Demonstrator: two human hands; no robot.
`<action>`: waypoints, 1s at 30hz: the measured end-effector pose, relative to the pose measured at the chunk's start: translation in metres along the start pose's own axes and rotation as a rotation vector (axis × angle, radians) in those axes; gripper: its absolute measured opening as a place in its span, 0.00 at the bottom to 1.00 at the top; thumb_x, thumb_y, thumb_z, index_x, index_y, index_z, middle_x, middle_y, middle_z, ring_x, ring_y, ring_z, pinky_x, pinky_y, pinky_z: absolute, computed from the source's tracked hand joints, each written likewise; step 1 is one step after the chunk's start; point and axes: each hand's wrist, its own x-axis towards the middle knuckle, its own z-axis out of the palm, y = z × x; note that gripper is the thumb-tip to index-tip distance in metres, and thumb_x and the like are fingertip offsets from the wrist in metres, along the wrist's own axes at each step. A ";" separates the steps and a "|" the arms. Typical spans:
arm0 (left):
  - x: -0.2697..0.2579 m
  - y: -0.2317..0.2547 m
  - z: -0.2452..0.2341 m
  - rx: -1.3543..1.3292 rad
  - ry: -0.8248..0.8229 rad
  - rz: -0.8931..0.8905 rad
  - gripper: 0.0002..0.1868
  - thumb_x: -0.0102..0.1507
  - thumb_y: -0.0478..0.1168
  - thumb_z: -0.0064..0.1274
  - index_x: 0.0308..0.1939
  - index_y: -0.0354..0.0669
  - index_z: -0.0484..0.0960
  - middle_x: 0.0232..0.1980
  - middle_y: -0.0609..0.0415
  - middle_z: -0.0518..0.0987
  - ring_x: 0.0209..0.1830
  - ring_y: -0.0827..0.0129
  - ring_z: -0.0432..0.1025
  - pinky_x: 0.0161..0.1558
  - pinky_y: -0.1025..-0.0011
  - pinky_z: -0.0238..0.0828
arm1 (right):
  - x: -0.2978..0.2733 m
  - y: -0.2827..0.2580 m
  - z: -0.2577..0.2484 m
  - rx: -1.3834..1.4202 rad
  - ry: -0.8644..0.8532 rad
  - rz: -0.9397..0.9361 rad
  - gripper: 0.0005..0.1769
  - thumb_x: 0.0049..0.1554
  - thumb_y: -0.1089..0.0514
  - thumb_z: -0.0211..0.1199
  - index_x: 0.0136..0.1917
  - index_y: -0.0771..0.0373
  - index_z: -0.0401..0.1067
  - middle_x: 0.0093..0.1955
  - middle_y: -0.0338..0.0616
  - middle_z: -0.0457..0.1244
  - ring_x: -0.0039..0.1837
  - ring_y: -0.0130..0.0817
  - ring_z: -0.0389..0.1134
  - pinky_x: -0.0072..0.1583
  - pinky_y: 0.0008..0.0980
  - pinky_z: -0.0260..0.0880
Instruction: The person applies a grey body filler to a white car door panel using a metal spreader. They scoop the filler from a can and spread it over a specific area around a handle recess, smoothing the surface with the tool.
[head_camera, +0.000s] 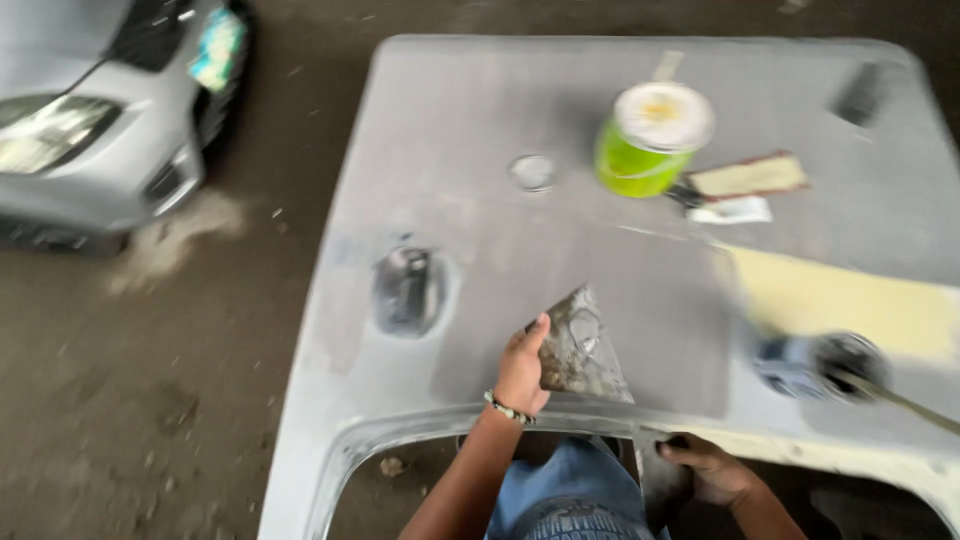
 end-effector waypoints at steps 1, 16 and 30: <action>-0.010 0.011 -0.014 -0.026 0.033 0.039 0.17 0.66 0.50 0.57 0.47 0.39 0.82 0.44 0.54 0.83 0.43 0.66 0.77 0.46 0.64 0.75 | 0.005 -0.029 0.019 -0.044 -0.033 0.013 0.46 0.47 0.49 0.72 0.75 0.65 0.61 0.77 0.57 0.58 0.80 0.52 0.52 0.72 0.56 0.55; -0.154 0.012 -0.202 -0.068 0.606 0.627 0.21 0.74 0.49 0.48 0.43 0.31 0.84 0.37 0.56 0.79 0.34 0.75 0.68 0.37 0.72 0.66 | 0.024 -0.161 0.409 -0.012 -0.681 0.172 0.30 0.61 0.51 0.56 0.72 0.67 0.63 0.67 0.53 0.64 0.66 0.48 0.67 0.67 0.52 0.65; -0.211 -0.072 -0.239 -0.588 0.980 0.947 0.24 0.71 0.50 0.48 0.56 0.29 0.80 0.51 0.50 0.82 0.48 0.69 0.74 0.51 0.68 0.71 | 0.016 -0.082 0.493 -0.343 -0.820 0.464 0.33 0.64 0.41 0.50 0.71 0.66 0.64 0.69 0.50 0.64 0.70 0.46 0.65 0.71 0.53 0.61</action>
